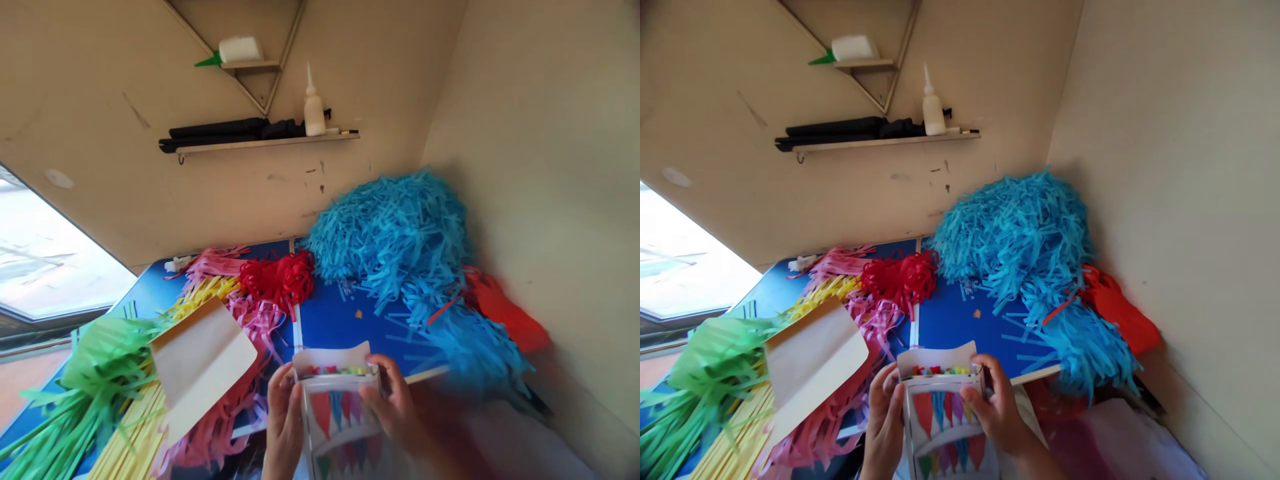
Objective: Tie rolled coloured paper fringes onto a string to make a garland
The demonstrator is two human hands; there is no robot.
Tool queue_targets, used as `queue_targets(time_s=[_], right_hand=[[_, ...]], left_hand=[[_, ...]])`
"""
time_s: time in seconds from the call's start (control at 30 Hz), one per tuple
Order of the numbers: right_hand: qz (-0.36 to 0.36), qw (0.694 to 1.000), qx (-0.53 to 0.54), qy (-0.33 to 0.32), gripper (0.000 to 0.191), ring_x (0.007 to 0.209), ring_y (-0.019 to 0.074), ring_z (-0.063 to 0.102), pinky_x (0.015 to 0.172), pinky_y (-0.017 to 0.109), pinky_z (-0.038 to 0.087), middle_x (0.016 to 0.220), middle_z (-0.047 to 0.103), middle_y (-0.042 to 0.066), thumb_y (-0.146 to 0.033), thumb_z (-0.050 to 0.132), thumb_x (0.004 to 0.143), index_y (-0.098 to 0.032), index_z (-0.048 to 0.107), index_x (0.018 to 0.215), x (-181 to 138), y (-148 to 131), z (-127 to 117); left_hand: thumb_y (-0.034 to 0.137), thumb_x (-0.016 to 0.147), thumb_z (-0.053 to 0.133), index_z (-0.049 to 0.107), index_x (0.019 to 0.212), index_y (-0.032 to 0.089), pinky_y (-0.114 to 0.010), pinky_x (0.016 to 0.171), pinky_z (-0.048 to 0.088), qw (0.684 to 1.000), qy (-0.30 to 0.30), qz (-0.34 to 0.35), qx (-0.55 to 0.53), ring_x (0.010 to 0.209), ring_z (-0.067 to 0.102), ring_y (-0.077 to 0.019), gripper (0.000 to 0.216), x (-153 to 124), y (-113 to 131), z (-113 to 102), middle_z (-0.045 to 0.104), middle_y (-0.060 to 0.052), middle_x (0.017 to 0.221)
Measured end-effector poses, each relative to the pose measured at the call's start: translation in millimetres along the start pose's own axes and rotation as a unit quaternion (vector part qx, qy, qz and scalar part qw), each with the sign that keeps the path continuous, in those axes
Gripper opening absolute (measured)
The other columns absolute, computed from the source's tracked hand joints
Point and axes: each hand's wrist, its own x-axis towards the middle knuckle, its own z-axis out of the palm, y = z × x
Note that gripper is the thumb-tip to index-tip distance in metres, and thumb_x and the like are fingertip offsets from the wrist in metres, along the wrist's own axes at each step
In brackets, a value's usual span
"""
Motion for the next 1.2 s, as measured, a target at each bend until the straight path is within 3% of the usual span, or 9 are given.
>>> queue_targets(time_s=[0.1, 0.27, 0.4, 0.53, 0.6, 0.7, 0.83, 1.0, 1.2], right_hand=[[0.013, 0.999, 0.034, -0.024, 0.041, 0.078, 0.0193, 0.065, 0.069, 0.027, 0.055, 0.095, 0.066, 0.005, -0.047, 0.069, 0.083, -0.024, 0.052, 0.113, 4.2, -2.7, -2.6], [-0.051, 0.998, 0.004, -0.028, 0.033, 0.075, 0.0179, 0.059, 0.068, 0.026, 0.051, 0.087, 0.061, 0.002, -0.051, 0.07, 0.08, -0.023, 0.058, 0.092, 19.0, -17.0, -11.6], [-0.075, 0.993, -0.014, -0.085, 0.037, 0.082, 0.0203, 0.061, 0.072, 0.028, 0.05, 0.093, 0.064, 0.005, -0.059, 0.063, 0.084, -0.022, 0.063, 0.08, 36.9, -33.4, -20.1], [-0.058, 0.986, -0.069, -0.138, 0.041, 0.097, 0.0259, 0.064, 0.083, 0.034, 0.052, 0.098, 0.069, 0.009, -0.061, 0.06, 0.086, -0.022, 0.073, 0.089, 47.5, -36.5, -26.9], [-0.047, 0.982, -0.104, -0.151, 0.045, 0.11, 0.0299, 0.061, 0.093, 0.04, 0.05, 0.106, 0.071, 0.011, -0.063, 0.06, 0.086, -0.023, 0.076, 0.099, 49.6, -31.9, -30.0], [-0.035, 0.975, -0.145, -0.165, 0.049, 0.122, 0.0339, 0.056, 0.104, 0.05, 0.043, 0.116, 0.07, 0.014, -0.064, 0.06, 0.085, -0.023, 0.075, 0.109, 51.7, -23.5, -34.0], [-0.075, 0.968, -0.162, -0.176, 0.046, 0.117, 0.032, 0.06, 0.102, 0.05, 0.045, 0.116, 0.07, 0.014, -0.06, 0.059, 0.088, -0.023, 0.074, 0.111, 55.6, -20.6, -37.3], [-0.152, 0.961, -0.121, -0.198, 0.037, 0.122, 0.0275, 0.057, 0.105, 0.045, 0.044, 0.127, 0.065, 0.012, -0.05, 0.058, 0.093, -0.024, 0.07, 0.116, 59.2, -23.4, -38.5], [-0.118, 0.971, -0.036, -0.204, 0.032, 0.116, 0.0252, 0.06, 0.101, 0.042, 0.047, 0.122, 0.066, 0.01, -0.046, 0.061, 0.093, -0.026, 0.07, 0.116, 54.1, -11.7, -36.2]], left_hand=[[0.048, 0.088, 0.062, 0.053, 0.117, 0.026, -0.027, 0.081, 0.057, 0.999, 0.032, 0.043, 0.008, 0.094, 0.069, -0.0175, 0.037, 2.1, -6.7, -3.5, 0.07, -0.005, 0.105], [0.042, 0.089, 0.062, 0.067, 0.097, 0.022, -0.029, 0.091, 0.052, 0.988, 0.0, 0.131, 0.08, 0.1, 0.067, -0.0192, 0.023, 5.9, -11.4, -12.8, 0.071, -0.006, 0.1], [0.043, 0.088, 0.062, 0.067, 0.086, 0.019, -0.024, 0.073, 0.053, 0.989, -0.03, 0.099, 0.101, 0.079, 0.064, -0.0166, 0.024, 15.1, 7.8, -12.7, 0.067, -0.003, 0.082], [0.044, 0.084, 0.067, 0.066, 0.075, 0.018, -0.021, 0.061, 0.049, 0.992, -0.079, 0.039, 0.094, 0.065, 0.059, -0.014, 0.028, 30.1, 25.2, -13.2, 0.062, 0.0, 0.069], [0.043, 0.084, 0.067, 0.07, 0.076, 0.018, -0.021, 0.062, 0.049, 0.988, -0.11, 0.028, 0.103, 0.067, 0.062, -0.015, 0.026, 36.5, 30.5, -13.9, 0.067, -0.001, 0.071], [0.041, 0.088, 0.062, 0.077, 0.09, 0.021, -0.027, 0.079, 0.053, 0.977, -0.163, 0.031, 0.132, 0.087, 0.068, -0.0207, 0.025, 42.1, 36.1, -14.7, 0.076, -0.006, 0.092], [0.038, 0.093, 0.056, 0.076, 0.109, 0.027, -0.035, 0.097, 0.05, 0.963, -0.204, 0.056, 0.168, 0.108, 0.066, -0.0246, 0.028, 43.3, 39.9, -17.2, 0.075, -0.007, 0.113], [0.031, 0.094, 0.054, 0.073, 0.114, 0.028, -0.039, 0.103, 0.047, 0.955, -0.211, 0.116, 0.173, 0.119, 0.062, -0.0256, 0.027, 41.4, 40.8, -18.9, 0.072, -0.008, 0.121], [0.025, 0.096, 0.05, 0.072, 0.112, 0.025, -0.037, 0.101, 0.049, 0.956, -0.194, 0.168, 0.145, 0.118, 0.061, -0.0239, 0.028, 35.2, 37.1, -12.4, 0.07, -0.009, 0.12]])
